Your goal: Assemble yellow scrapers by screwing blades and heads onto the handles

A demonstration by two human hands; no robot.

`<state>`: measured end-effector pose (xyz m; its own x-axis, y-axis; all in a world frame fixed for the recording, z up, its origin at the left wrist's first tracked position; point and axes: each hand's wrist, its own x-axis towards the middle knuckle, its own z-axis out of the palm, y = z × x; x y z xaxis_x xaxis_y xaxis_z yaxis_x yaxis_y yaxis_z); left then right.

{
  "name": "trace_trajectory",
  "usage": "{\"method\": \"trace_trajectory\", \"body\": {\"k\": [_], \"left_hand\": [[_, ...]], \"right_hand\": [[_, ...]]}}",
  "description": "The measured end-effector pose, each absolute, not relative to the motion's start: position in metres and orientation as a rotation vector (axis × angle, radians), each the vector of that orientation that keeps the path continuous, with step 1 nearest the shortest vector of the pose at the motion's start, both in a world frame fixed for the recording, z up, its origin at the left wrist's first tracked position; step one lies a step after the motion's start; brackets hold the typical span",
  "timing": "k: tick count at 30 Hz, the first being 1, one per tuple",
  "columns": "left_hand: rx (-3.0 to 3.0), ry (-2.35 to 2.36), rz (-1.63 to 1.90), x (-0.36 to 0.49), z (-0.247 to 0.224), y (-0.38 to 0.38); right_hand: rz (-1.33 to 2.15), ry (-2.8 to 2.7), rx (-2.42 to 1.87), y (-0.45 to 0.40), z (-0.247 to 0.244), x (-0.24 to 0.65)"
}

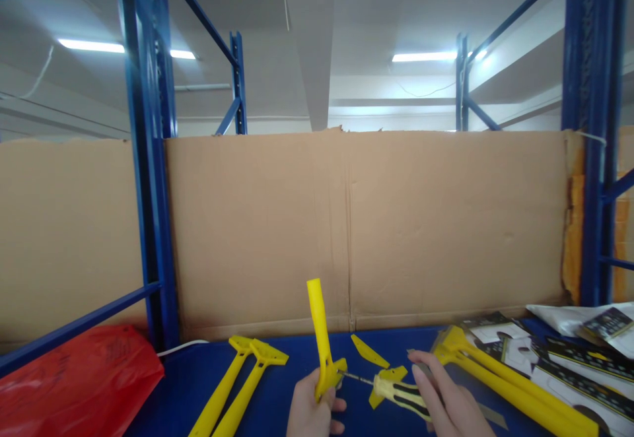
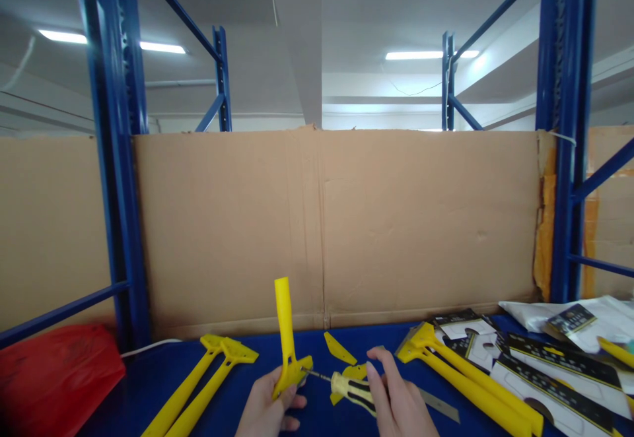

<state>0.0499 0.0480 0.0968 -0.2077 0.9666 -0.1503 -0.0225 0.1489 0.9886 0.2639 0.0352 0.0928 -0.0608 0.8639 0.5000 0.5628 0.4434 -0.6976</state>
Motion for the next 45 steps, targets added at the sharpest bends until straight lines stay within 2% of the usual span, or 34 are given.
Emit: {"method": "trace_trajectory", "body": {"k": [7,12,16,27,36,45], "left_hand": [[0.991,1.465,1.212,0.049,0.095,0.049],[1.044,1.371,1.211,0.042,0.079,0.055],[1.041,1.354,1.222,0.039,0.073,0.058],[1.057,1.421,1.196,0.045,0.084,0.053],[1.046,1.371,1.238,0.038,0.073,0.059],[1.04,1.388,1.221,0.04,0.073,0.06]], "right_hand": [[0.374,-1.669,-1.145,0.039,0.08,0.26],[0.446,-1.551,-1.106,0.038,0.088,0.256],[0.39,-1.661,-1.181,0.036,0.095,0.261],[0.525,-1.626,-1.077,0.039,0.086,0.263],[0.368,-1.72,-1.193,0.038,0.091,0.265],[0.465,-1.644,-1.093,0.039,0.088,0.262]]}}
